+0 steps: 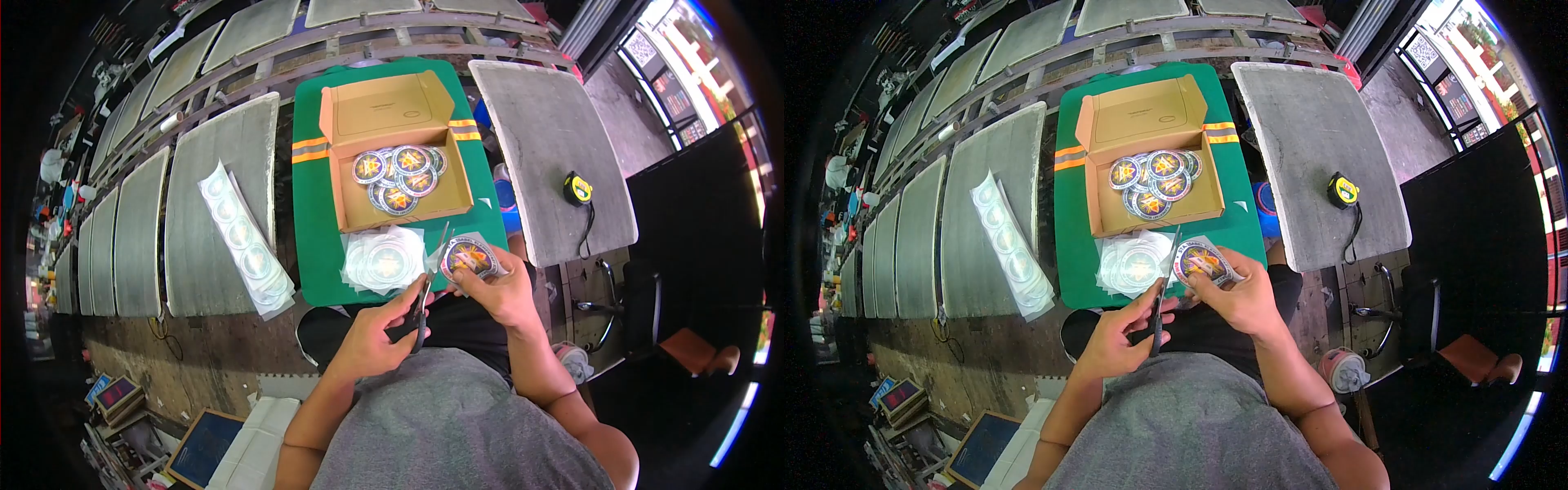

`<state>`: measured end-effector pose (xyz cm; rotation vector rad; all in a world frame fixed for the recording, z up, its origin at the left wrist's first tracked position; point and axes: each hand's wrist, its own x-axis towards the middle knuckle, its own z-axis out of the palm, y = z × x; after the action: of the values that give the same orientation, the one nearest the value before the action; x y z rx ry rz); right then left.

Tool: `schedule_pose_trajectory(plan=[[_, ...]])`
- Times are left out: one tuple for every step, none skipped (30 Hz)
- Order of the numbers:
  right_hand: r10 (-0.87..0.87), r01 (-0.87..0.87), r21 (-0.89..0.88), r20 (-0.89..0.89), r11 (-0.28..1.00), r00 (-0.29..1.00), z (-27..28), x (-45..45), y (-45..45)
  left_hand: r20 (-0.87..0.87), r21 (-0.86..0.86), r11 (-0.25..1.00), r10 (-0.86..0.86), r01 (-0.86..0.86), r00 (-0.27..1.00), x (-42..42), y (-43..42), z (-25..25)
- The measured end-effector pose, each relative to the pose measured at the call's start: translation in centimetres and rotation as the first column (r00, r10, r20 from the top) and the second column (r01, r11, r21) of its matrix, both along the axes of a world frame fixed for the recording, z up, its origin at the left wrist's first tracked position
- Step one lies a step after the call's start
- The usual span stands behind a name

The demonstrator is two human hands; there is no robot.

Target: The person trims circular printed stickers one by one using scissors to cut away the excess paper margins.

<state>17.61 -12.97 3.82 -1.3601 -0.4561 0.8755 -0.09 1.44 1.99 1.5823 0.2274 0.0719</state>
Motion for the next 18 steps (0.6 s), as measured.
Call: schedule_pose_trajectory(plan=[[-0.002, 0.002, -0.004, 0.001, 1.000, 1.000, 0.1, 0.0, 0.0, -0.016, -0.018, 0.999, 0.029, -0.029, 0.999, 0.0, -0.2, 0.2], [-0.005, 0.005, -0.007, 0.002, 1.000, 1.000, 0.1, 0.0, 0.0, -0.033, -0.035, 0.998, 0.058, -0.059, 0.998, 0.0, -0.3, 0.3], [-0.004, 0.004, -0.007, 0.002, 1.000, 1.000, 0.1, 0.1, 0.0, -0.033, -0.035, 0.998, 0.058, -0.059, 0.998, 0.0, -0.3, 0.4], [-0.005, 0.005, -0.010, 0.013, 1.000, 1.000, 0.0, 0.2, -0.1, -0.046, -0.042, 0.997, 0.055, -0.057, 0.997, 0.0, -0.3, 0.4], [-0.006, 0.006, -0.012, 0.023, 1.000, 1.000, -0.1, 0.2, -0.1, -0.058, -0.049, 0.997, 0.053, -0.056, 0.997, 0.0, -0.3, 0.4], [-0.006, 0.006, -0.012, 0.023, 1.000, 1.000, -0.1, 0.3, -0.2, -0.058, -0.049, 0.997, 0.053, -0.055, 0.997, -0.1, -0.4, 0.5], [-0.004, 0.004, -0.006, 0.017, 1.000, 1.000, -0.1, 0.3, -0.2, -0.061, -0.050, 0.997, 0.049, -0.052, 0.997, -0.1, -0.3, 0.5], [-0.002, 0.002, -0.001, 0.011, 1.000, 1.000, 0.0, 0.4, -0.2, -0.064, -0.050, 0.998, 0.046, -0.049, 0.997, -0.1, -0.3, 0.5], [-0.002, 0.002, -0.001, 0.011, 1.000, 1.000, -0.1, 0.4, -0.3, -0.064, -0.050, 0.998, 0.046, -0.049, 0.997, -0.1, -0.2, 0.5], [0.004, -0.004, -0.011, 0.011, 1.000, 1.000, -0.1, 0.5, -0.4, -0.067, -0.030, 0.999, 0.014, -0.016, 0.998, -0.2, 0.1, 0.5], [0.009, -0.009, -0.021, 0.012, 1.000, 1.000, -0.1, 0.6, -0.4, -0.071, -0.010, 1.000, -0.017, 0.017, 0.997, -0.2, 0.2, 0.6], [0.010, -0.009, -0.021, 0.012, 1.000, 1.000, -0.1, 0.7, -0.5, -0.071, -0.010, 1.000, -0.017, 0.017, 0.997, -0.2, 0.1, 0.5], [0.012, -0.012, -0.015, 0.018, 1.000, 1.000, 0.0, 0.8, -0.6, -0.041, -0.009, 1.000, -0.001, 0.001, 0.999, -0.2, 0.0, 0.3], [0.014, -0.014, -0.009, 0.023, 1.000, 1.000, 0.0, 0.8, -0.6, -0.011, -0.010, 1.000, 0.014, -0.015, 1.000, -0.3, 0.0, 0.2], [0.014, -0.014, -0.009, 0.022, 1.000, 1.000, 0.0, 1.0, -0.7, -0.011, -0.009, 1.000, 0.014, -0.014, 1.000, -0.3, 0.0, 0.2], [-0.003, 0.004, -0.009, 0.021, 1.000, 1.000, 0.0, 1.1, -0.8, -0.016, -0.016, 1.000, 0.003, -0.003, 1.000, -0.5, 0.2, 0.3], [-0.021, 0.021, -0.010, 0.019, 1.000, 1.000, 0.0, 1.2, -0.8, -0.021, -0.023, 1.000, -0.009, 0.009, 1.000, -0.6, 0.3, 0.3], [-0.022, 0.023, -0.010, 0.019, 1.000, 1.000, 0.1, 1.3, -0.8, -0.021, -0.023, 1.000, -0.010, 0.010, 1.000, -0.6, 0.4, 0.4]])
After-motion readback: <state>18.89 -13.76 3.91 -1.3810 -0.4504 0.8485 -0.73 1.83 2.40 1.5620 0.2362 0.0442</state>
